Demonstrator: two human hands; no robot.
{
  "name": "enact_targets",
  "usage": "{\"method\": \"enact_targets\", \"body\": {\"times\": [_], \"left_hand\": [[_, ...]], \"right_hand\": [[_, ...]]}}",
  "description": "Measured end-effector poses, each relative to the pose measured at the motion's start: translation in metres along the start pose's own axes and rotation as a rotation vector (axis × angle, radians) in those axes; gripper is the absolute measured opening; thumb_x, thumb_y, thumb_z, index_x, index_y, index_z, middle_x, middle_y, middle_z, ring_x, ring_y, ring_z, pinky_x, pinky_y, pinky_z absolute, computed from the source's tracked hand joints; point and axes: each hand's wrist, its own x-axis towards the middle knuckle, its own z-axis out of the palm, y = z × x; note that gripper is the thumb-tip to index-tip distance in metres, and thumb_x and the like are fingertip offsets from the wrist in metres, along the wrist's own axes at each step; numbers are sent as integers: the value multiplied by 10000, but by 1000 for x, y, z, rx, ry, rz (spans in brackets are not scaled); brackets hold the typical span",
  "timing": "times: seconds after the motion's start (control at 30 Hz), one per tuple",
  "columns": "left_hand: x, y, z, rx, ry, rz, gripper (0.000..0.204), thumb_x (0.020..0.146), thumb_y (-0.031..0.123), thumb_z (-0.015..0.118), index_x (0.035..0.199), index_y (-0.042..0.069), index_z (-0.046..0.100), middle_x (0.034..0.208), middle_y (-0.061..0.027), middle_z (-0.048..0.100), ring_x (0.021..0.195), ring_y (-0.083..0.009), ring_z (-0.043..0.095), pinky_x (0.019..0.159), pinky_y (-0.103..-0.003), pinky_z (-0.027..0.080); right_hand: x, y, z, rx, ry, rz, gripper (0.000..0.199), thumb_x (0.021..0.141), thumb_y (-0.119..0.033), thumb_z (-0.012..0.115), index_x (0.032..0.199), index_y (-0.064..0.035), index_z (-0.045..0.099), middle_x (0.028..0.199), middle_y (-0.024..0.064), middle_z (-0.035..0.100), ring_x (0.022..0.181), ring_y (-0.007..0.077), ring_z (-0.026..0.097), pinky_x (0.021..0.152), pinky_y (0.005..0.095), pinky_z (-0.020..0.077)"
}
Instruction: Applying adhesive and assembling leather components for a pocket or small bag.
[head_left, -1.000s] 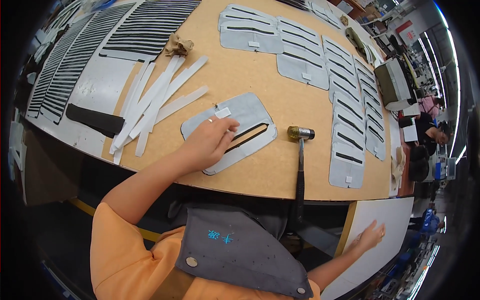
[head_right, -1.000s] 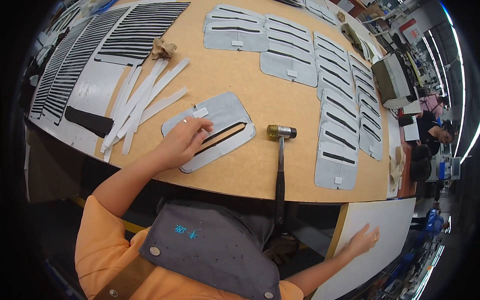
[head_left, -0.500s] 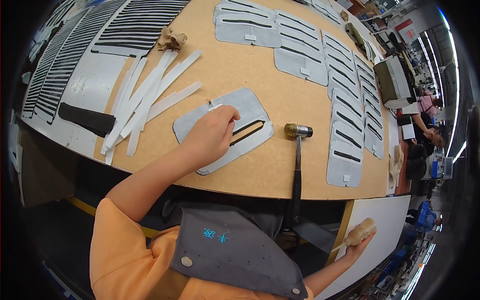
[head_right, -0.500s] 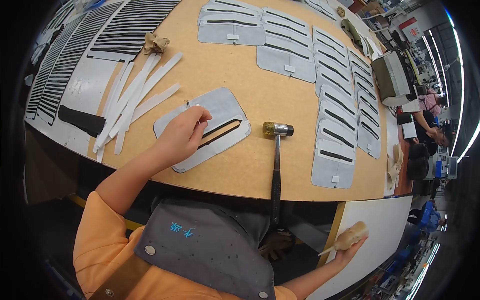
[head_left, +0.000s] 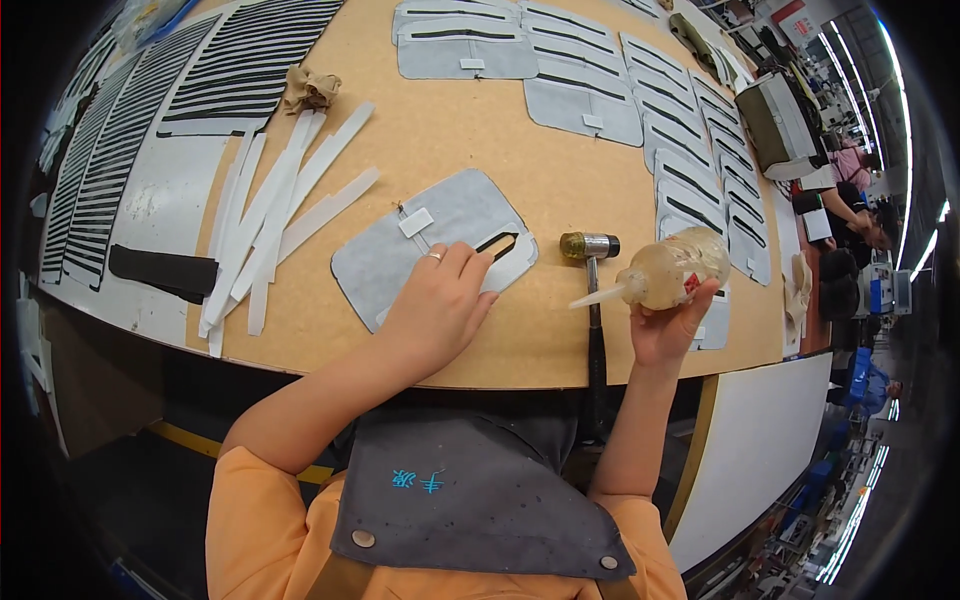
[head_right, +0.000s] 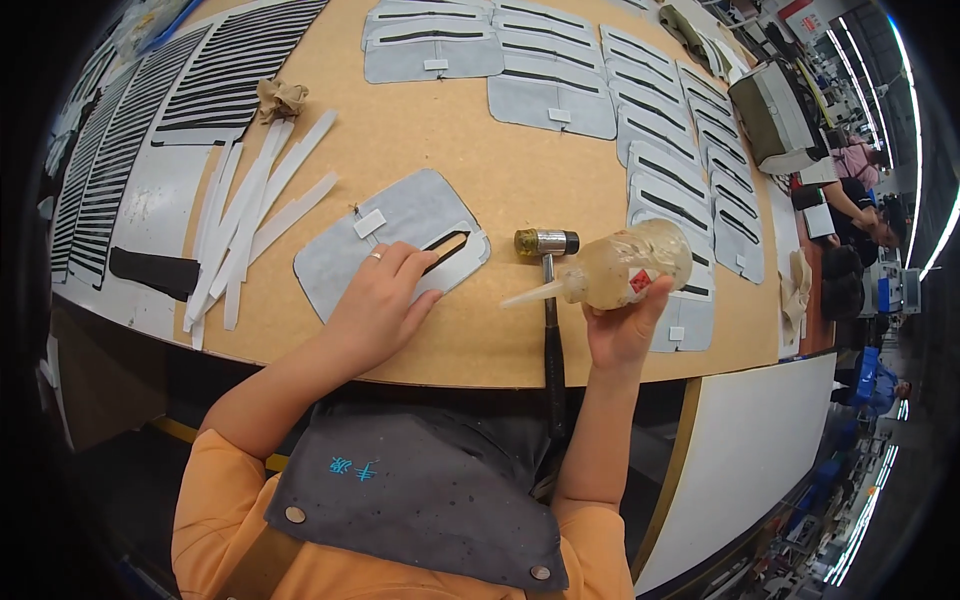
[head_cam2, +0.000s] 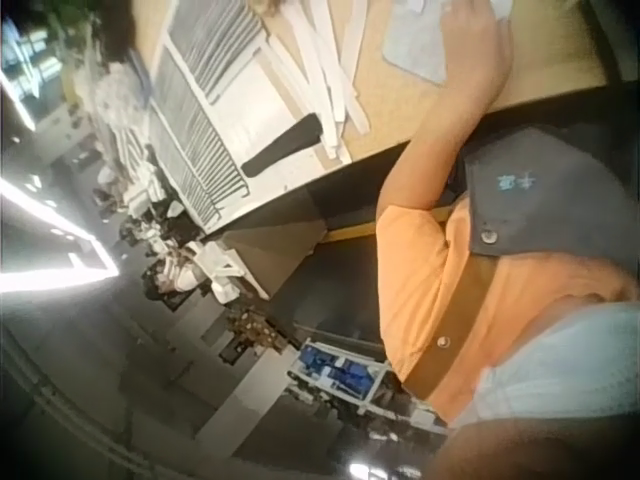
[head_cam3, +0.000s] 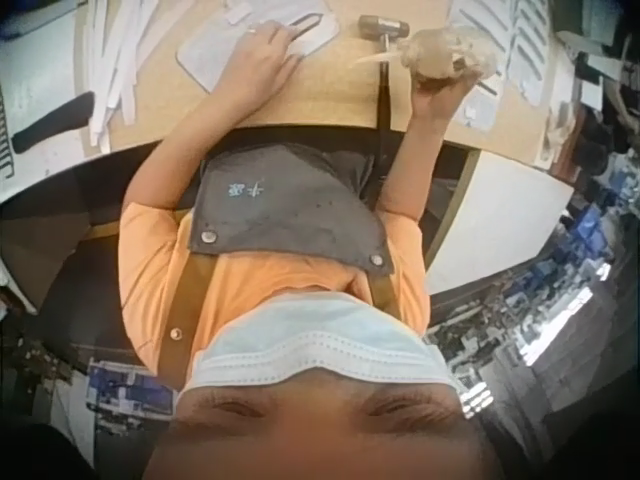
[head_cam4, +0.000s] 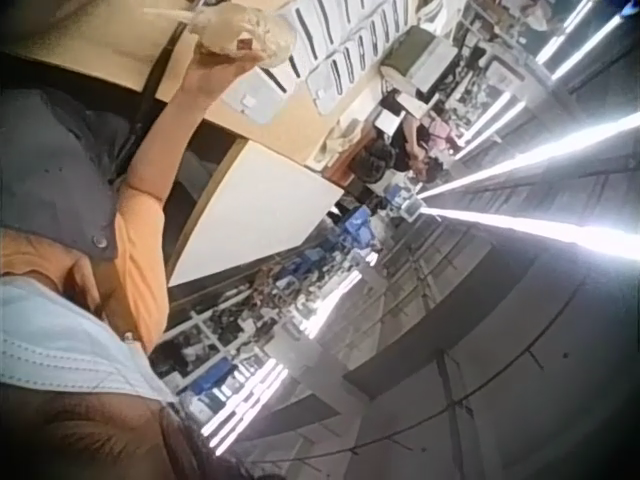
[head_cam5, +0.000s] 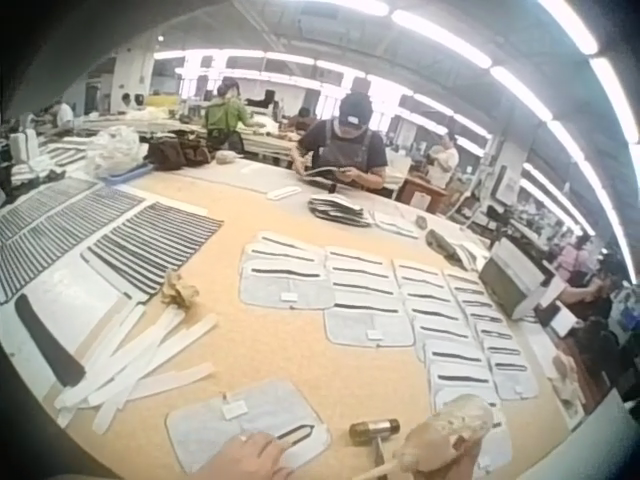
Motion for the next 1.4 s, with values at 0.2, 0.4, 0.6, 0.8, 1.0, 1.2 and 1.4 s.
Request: {"method": "enact_targets", "body": {"times": [0.2,0.4,0.6,0.8,1.0,1.2,1.4], "left_hand": [[10,-13,22,-51,-77,-97,270,788,32,642,1045,51,560,903,-90,535,888,-272,519,812,-401,383],[9,-13,24,-134,-65,-114,107,819,81,640,913,65,592,856,-58,538,833,-240,502,753,-373,336],[9,-9,26,-168,-4,-101,71,828,96,638,877,66,597,829,-46,551,820,-230,500,740,-374,323],[11,-9,25,-204,-13,-109,70,825,90,637,877,62,600,811,-40,553,798,-223,500,736,-367,315],[11,-9,25,-216,1,-115,71,821,81,637,879,62,600,805,-38,551,786,-218,496,729,-365,315],[11,-9,24,-214,1,-116,69,823,82,638,875,64,596,804,-35,551,782,-216,492,732,-362,314],[11,-8,23,-219,-10,-129,72,824,83,642,875,67,594,804,-33,553,786,-215,496,745,-361,319]], "right_hand": [[-8,9,-3,-184,-344,-22,619,816,-392,742,1269,-56,489,1102,86,631,864,200,648,581,321,550],[-18,9,1,-440,-300,-174,661,817,-477,713,1282,-77,468,1120,56,610,908,188,634,608,335,544],[-17,10,5,-430,-297,-283,652,840,-489,686,1284,-73,451,1129,55,596,942,190,629,585,328,546],[-17,14,20,-542,-275,-290,625,858,-472,673,1270,-55,455,1088,60,607,894,176,633,547,301,537],[-13,20,19,-606,-277,-319,582,882,-449,652,1253,-42,465,1055,64,612,869,167,630,538,297,532],[-12,23,23,-630,-261,-332,562,889,-427,650,1247,-35,466,1036,67,610,839,171,629,532,301,528],[-13,24,19,-645,-285,-345,577,894,-416,646,1271,-29,442,1066,73,599,867,181,627,534,306,530]]}}
